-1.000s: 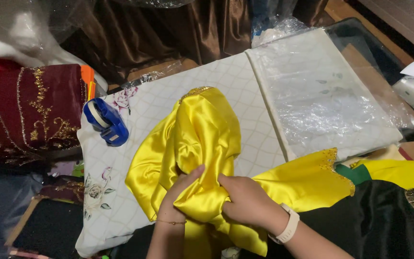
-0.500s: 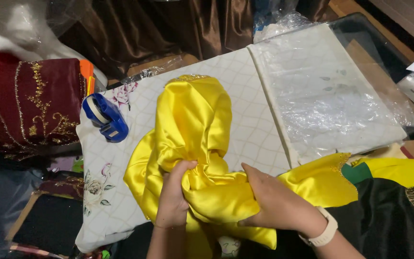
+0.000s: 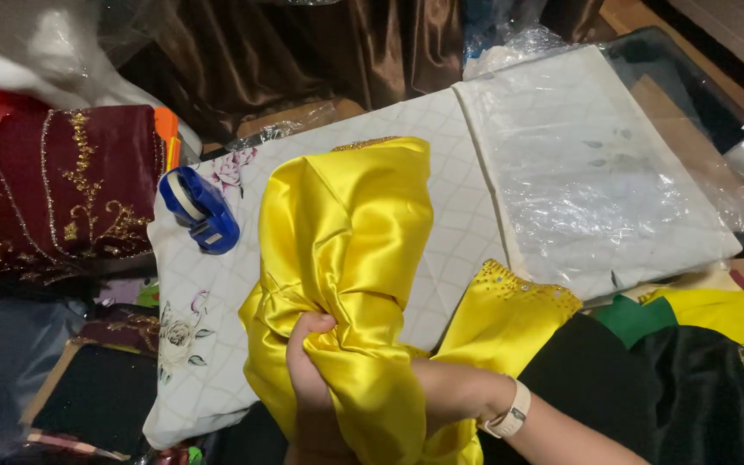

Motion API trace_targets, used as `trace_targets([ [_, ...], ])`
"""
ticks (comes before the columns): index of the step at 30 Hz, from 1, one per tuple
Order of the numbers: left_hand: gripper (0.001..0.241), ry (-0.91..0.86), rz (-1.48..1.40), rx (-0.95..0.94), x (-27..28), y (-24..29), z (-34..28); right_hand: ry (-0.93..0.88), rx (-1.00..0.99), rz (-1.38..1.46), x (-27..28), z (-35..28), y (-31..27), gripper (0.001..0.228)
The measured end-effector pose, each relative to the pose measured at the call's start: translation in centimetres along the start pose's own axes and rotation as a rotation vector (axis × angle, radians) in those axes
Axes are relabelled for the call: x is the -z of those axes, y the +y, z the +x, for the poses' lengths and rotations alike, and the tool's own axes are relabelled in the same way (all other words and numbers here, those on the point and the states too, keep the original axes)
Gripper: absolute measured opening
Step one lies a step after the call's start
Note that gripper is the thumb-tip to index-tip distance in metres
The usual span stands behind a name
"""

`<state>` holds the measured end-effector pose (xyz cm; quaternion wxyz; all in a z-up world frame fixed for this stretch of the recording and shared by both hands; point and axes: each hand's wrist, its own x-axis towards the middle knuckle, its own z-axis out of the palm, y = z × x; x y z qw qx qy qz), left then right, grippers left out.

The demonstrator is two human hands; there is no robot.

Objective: Folding a yellow embroidered satin garment neatly on a white surface.

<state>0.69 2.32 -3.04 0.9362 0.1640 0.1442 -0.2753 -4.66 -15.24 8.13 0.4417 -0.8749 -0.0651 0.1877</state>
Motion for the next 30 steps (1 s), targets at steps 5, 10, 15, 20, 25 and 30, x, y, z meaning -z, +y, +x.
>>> trace_targets([
  [5,0.051,0.132,0.016,-0.115,0.2,0.7,-1.3,0.071,0.061,-0.019,-0.2,-0.5,-1.0,0.072],
  [10,0.053,0.155,0.021,-0.227,-0.2,2.8,-2.9,0.139,0.126,-0.044,1.5,-1.5,-0.8,0.048],
  [15,0.049,0.049,-0.012,-0.323,-2.9,5.1,-4.8,0.240,0.217,-0.068,3.9,-2.4,-0.4,0.020],
  [20,0.046,-0.039,-0.031,-0.402,-6.4,5.2,-6.2,0.468,0.346,-0.392,8.1,-4.1,-3.6,0.026],
  [25,0.043,-0.146,-0.049,-0.490,-10.0,4.6,-6.1,0.514,0.428,-0.505,10.5,-5.0,-5.7,0.030],
  [30,0.059,0.184,-0.085,-0.403,-17.0,2.4,-6.4,0.535,0.208,-0.620,12.2,-5.3,-5.4,0.039],
])
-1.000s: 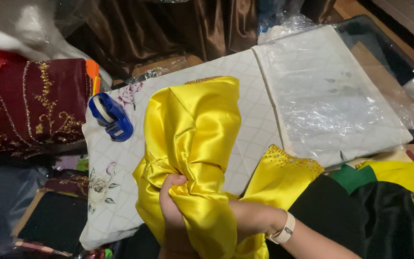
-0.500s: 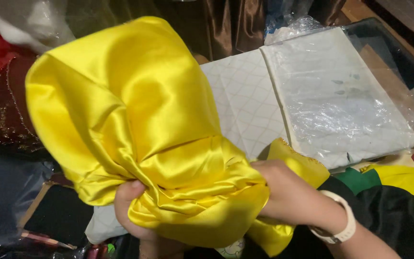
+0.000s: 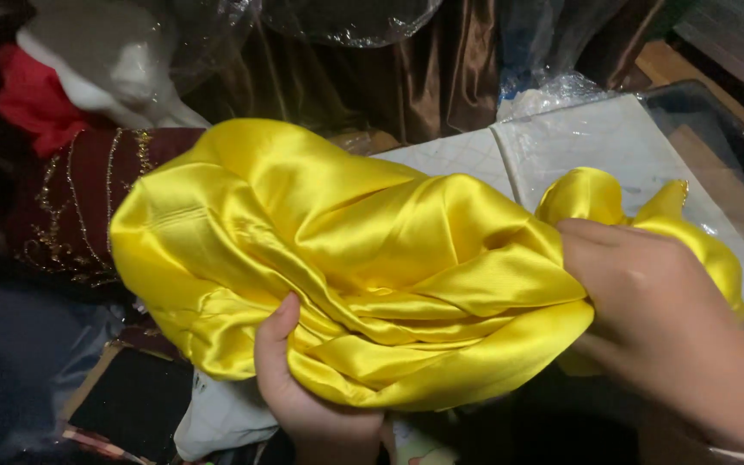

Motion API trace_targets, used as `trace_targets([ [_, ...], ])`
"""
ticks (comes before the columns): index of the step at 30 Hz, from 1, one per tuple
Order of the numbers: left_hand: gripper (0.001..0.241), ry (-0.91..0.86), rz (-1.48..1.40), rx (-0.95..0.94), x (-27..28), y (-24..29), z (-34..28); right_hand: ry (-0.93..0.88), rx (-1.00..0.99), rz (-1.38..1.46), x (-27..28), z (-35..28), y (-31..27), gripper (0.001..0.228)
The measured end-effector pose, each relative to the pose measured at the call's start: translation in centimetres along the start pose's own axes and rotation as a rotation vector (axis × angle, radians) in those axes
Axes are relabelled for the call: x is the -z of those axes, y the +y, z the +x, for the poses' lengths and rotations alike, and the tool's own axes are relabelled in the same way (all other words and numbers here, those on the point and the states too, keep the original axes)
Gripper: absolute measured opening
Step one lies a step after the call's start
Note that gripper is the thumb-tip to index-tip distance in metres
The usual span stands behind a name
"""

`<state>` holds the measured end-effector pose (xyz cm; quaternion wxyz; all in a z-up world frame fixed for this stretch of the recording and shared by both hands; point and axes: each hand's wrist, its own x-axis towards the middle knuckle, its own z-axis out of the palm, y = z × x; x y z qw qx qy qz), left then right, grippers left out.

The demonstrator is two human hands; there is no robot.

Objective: Folding a yellow embroidered satin garment neatly on a white surface.

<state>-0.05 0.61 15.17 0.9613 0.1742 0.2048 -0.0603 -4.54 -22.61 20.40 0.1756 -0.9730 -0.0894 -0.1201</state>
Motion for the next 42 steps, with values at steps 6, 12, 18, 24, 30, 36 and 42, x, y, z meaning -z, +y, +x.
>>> trace_targets([
  [6,0.051,-0.069,-0.012,0.017,-2.1,-0.3,-0.4,0.146,0.068,-0.141,1.8,0.9,0.6,0.055],
  [12,0.051,-0.143,0.009,-0.068,-5.3,-0.6,0.1,0.255,0.042,-0.182,3.9,3.7,-1.0,0.069],
  [18,0.033,-0.753,-0.066,-0.234,-8.8,0.0,5.7,0.650,0.349,-0.412,4.7,6.5,2.3,0.024],
  [24,0.030,-1.278,-0.130,-0.109,-12.7,2.0,10.9,1.039,0.296,-0.582,3.0,9.7,9.9,0.032],
  [30,0.040,-1.269,-0.062,-0.215,-13.5,1.9,14.9,1.486,0.246,-0.777,2.7,19.5,15.6,0.053],
  [36,0.046,-0.459,0.065,-0.165,-5.0,0.2,14.8,1.272,0.484,-0.519,-5.6,15.4,8.6,0.018],
  [42,0.042,0.005,0.231,0.177,6.2,-1.2,13.7,0.230,0.130,-0.283,-13.8,6.7,7.5,0.058],
])
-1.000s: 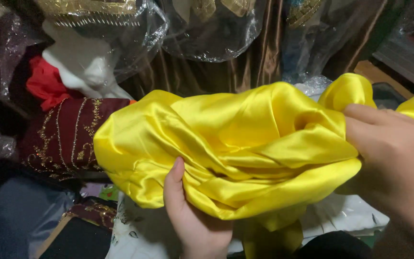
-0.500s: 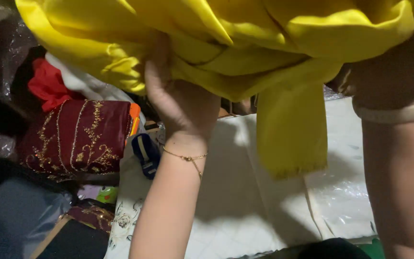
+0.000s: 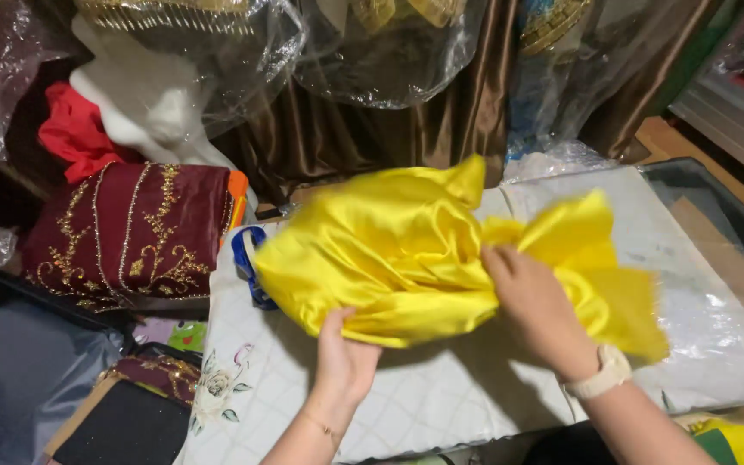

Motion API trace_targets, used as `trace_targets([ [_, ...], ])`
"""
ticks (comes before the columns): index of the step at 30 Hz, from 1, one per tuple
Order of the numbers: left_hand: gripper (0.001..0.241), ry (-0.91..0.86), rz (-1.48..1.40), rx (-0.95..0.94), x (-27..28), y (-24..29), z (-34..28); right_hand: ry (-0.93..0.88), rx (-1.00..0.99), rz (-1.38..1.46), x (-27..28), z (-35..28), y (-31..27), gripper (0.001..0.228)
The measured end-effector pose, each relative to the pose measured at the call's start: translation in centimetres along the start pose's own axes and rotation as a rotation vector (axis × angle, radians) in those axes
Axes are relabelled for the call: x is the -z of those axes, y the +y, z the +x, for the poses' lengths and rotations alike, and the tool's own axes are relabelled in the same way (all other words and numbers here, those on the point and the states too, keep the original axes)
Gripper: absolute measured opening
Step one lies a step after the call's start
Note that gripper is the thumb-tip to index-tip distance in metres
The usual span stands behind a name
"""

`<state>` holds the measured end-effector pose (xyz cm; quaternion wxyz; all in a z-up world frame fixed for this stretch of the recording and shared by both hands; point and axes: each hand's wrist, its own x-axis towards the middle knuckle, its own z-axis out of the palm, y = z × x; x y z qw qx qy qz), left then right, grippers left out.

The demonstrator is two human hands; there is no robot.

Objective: Folding a yellow embroidered satin garment neatly on a white surface.

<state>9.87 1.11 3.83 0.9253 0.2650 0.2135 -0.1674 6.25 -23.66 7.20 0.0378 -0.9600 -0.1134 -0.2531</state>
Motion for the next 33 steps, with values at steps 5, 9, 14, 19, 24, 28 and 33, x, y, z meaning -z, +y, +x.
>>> trace_targets([
  [5,0.038,0.053,0.070,0.085,7.7,-1.9,1.0,-0.263,0.019,-0.070,-2.8,-4.9,-0.8,0.081],
  [9,0.043,0.002,0.055,0.057,7.3,-0.9,-2.5,-0.469,-0.030,-0.036,2.1,-6.4,-1.9,0.076],
  [14,0.054,0.152,0.025,0.039,7.2,0.4,-5.5,-0.766,0.047,0.093,1.4,-11.8,-1.5,0.077],
  [19,0.060,0.276,0.054,-0.142,16.5,-0.2,-2.1,-0.895,0.233,0.165,-6.9,-17.6,-5.5,0.049],
  [24,0.102,0.272,0.238,-0.427,15.5,2.7,-4.8,-0.814,0.313,0.331,-4.5,-15.2,-8.5,0.050],
  [28,0.088,0.452,1.221,-0.997,17.4,3.9,-5.1,-0.653,0.442,0.353,-4.4,-13.2,-10.5,0.038],
  [33,0.080,-0.238,2.139,-0.668,17.9,5.6,-5.9,-0.487,0.744,0.427,-4.3,-11.3,-12.0,0.033],
])
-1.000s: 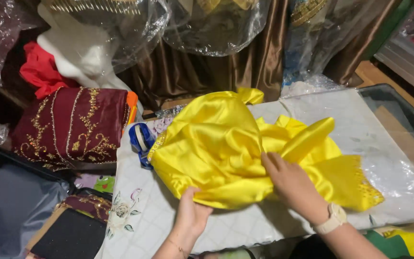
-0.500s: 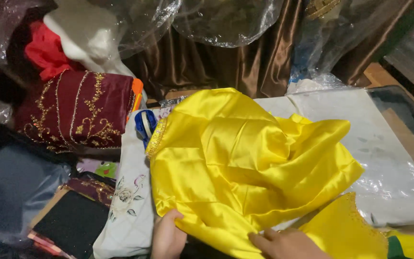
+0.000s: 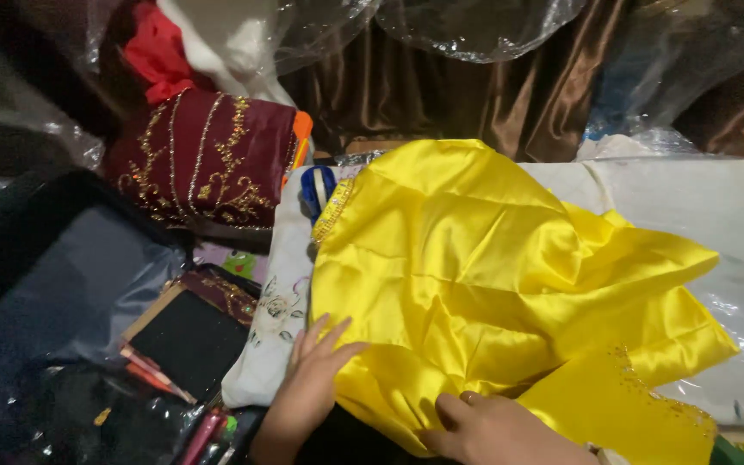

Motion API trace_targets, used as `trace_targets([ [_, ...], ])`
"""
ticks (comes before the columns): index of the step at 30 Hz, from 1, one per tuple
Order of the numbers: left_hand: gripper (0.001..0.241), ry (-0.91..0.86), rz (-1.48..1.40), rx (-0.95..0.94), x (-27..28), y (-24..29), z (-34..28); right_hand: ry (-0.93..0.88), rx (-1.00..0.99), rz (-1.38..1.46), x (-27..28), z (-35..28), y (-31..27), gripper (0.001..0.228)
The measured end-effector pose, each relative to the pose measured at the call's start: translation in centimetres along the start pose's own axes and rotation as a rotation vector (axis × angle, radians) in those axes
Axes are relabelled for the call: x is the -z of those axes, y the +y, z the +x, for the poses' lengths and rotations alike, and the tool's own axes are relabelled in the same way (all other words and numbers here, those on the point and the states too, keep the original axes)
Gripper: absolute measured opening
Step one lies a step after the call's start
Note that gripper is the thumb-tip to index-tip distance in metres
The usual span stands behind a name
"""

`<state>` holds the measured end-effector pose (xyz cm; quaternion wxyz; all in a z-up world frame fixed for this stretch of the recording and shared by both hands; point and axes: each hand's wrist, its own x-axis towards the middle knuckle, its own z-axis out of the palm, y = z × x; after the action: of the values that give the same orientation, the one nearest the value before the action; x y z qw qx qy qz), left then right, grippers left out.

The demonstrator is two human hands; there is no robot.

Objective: Folding a yellow embroidered satin garment neatly on a white surface.

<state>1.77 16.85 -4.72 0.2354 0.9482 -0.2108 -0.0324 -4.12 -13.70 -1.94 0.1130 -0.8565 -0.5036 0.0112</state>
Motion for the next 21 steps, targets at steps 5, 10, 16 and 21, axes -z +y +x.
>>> trace_targets([
  [5,0.039,-0.092,-0.086,-0.030,3.7,-0.5,-2.4,-0.231,-0.073,0.034,7.0,3.8,-0.8,0.023],
  [10,0.029,-0.151,-0.176,0.078,5.7,-0.4,-3.4,-0.527,-0.205,0.015,15.4,6.6,-0.5,0.032],
  [16,0.029,0.083,-0.212,-0.018,1.4,-3.0,-2.2,-0.176,-0.250,0.029,19.3,12.2,6.4,0.018],
  [21,0.021,0.397,-0.143,0.175,0.7,-2.1,-1.4,0.151,-0.256,-0.217,15.4,11.8,11.0,0.058],
])
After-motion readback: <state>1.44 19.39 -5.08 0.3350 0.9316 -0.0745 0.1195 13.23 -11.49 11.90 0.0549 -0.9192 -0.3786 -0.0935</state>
